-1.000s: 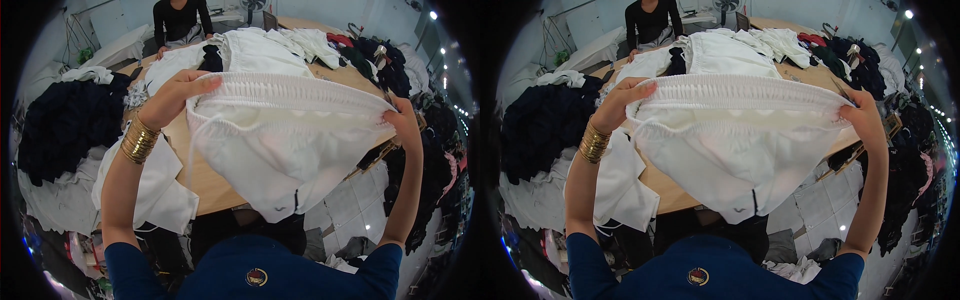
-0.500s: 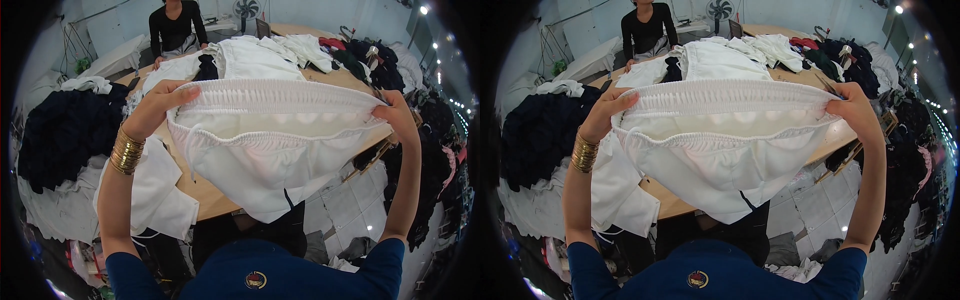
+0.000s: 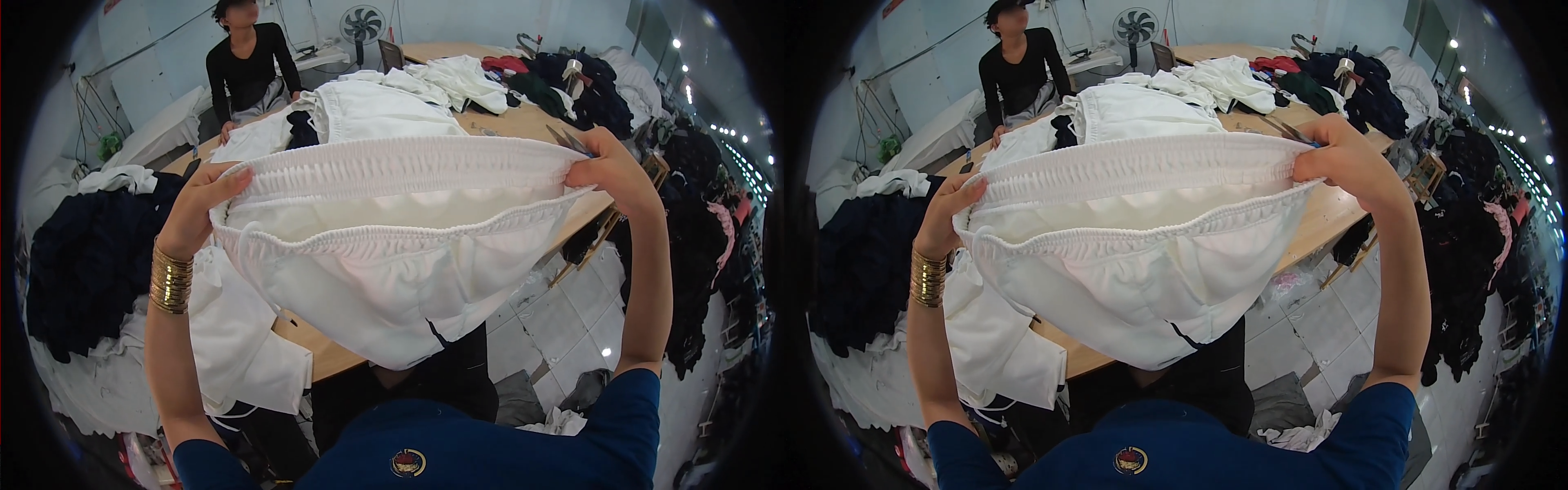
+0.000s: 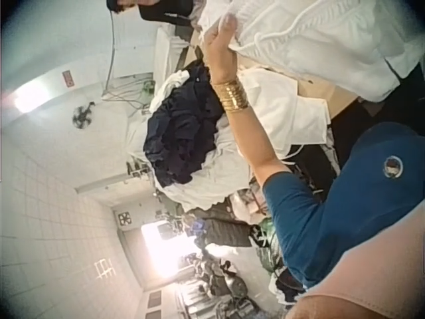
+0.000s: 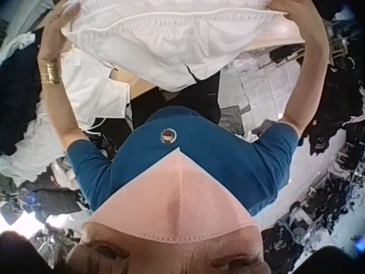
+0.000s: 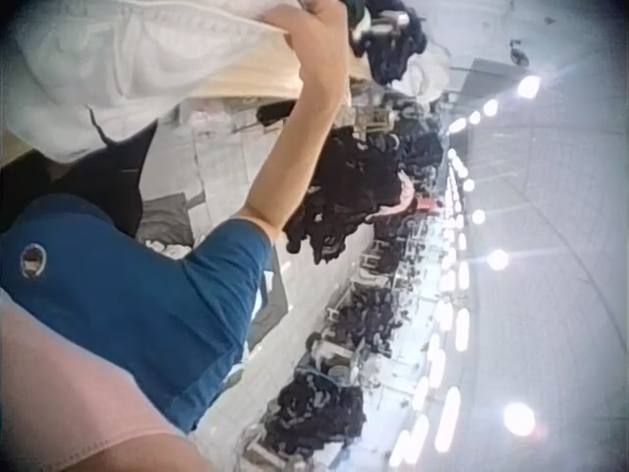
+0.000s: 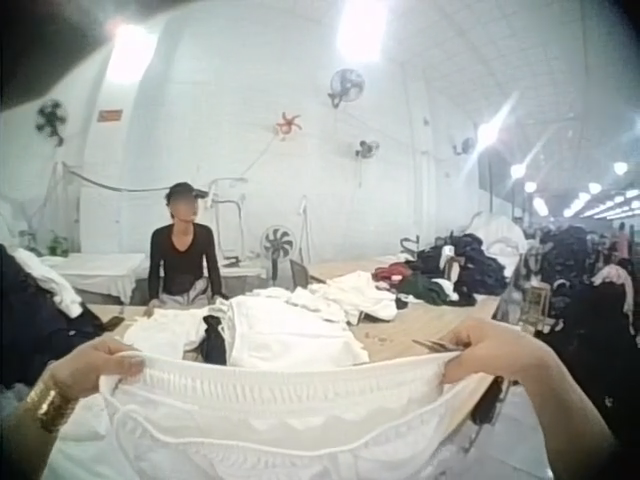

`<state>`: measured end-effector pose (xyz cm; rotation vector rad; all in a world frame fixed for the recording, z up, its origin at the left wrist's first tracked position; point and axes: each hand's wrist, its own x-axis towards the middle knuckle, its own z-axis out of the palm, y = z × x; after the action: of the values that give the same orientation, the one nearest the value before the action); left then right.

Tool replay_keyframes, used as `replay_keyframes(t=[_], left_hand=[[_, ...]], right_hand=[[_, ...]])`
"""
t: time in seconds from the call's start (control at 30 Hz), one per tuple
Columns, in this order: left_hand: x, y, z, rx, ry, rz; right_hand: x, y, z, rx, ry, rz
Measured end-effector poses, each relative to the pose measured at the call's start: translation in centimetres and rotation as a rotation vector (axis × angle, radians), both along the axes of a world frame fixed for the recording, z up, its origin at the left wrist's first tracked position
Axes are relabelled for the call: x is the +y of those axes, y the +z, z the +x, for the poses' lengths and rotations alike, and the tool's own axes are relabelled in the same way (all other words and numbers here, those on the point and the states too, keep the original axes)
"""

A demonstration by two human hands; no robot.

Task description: Trimming excess threads from white athletic shorts using handheld thread snippers.

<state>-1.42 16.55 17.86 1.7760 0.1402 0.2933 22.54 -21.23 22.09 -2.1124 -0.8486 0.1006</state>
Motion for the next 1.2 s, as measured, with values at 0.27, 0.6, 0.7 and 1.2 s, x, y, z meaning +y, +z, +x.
replay_keyframes(t=[0.27, 0.6, 0.7, 1.2], left_hand=[[0.6, 0.1, 0.4, 0.006, 0.044, -0.083], [-0.1, 1.0, 0.6, 0.011, -0.025, -0.249], [-0.3, 0.9, 0.8, -0.004, 0.04, -0.246], [0.7, 1.9, 7.6, -0.108, 0.167, 0.376]], right_hand=[[0.3, -0.2, 0.0, 0.074, -0.02, -0.006], [-0.5, -1.3, 2.8, 0.354, -0.033, 0.168], [-0.4, -0.9, 4.3, 0.437, 0.13, 0.162], [6.2, -0.6, 7.9, -0.362, -0.06, 0.274]])
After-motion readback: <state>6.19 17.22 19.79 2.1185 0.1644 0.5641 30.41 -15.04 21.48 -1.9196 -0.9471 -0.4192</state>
